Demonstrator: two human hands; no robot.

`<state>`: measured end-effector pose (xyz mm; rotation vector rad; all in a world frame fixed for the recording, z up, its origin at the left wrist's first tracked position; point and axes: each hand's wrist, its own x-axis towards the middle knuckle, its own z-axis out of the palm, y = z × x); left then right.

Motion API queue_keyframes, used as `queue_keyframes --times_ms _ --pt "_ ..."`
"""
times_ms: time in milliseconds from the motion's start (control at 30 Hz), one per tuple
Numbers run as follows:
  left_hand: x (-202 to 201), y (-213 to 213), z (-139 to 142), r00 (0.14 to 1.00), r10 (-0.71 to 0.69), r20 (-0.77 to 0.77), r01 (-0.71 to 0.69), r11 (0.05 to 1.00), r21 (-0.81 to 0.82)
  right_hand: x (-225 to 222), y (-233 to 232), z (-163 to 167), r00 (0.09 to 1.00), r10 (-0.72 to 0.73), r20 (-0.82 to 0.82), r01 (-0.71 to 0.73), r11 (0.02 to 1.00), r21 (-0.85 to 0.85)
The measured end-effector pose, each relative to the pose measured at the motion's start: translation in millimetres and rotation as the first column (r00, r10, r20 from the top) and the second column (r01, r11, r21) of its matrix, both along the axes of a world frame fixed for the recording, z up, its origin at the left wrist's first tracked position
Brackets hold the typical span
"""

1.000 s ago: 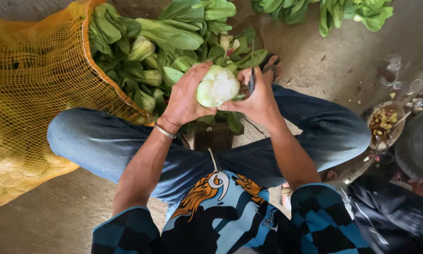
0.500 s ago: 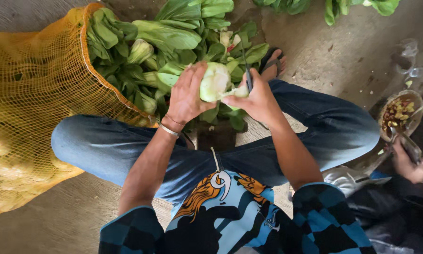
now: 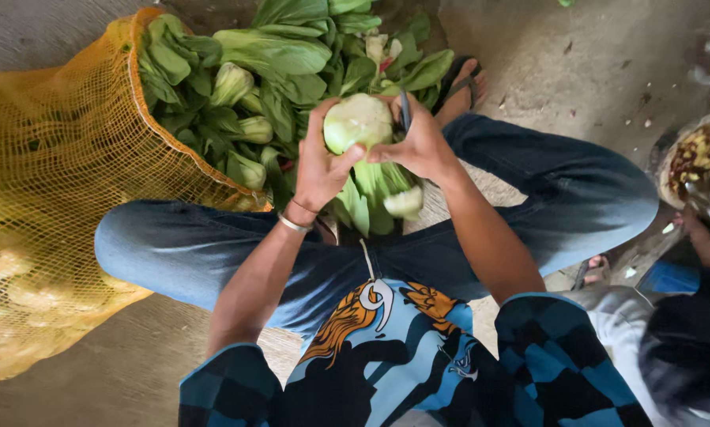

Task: The person sits on the floor next to a mesh sack of bok choy and uses a small knife to trim the root ends off the leafy vegetables. They place trimmed vegetables in a pile, toss trimmed leaves aside, and pick up untrimmed ones one at a time to continue trimming.

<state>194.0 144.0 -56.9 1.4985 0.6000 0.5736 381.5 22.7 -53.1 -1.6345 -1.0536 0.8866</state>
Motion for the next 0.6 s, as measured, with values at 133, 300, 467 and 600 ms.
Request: queue_keyframes --times_ms 133,300,467,600 --pt "-1 1 3 0.993 -0.118 0.011 0.118 0.993 -0.027 -2 -6 -1 0.999 -0.033 -0.001 0.033 0.999 -0.015" --pt "-3 19 10 0.966 -0.241 -0.092 0.25 0.963 0.102 -1 -9 14 1.0 -0.005 0.029 0.009 0.992 -0.125" --pt "-1 38 21 0.916 -0.394 -0.075 0.401 0.906 0.136 -3 -8 29 0.996 0.021 -0.089 -0.028 0.997 -0.077" --pt "-2 46 25 0.894 -0.427 -0.135 0.447 0.869 0.212 -2 -11 31 0.997 0.04 -0.068 -0.047 0.994 -0.095"
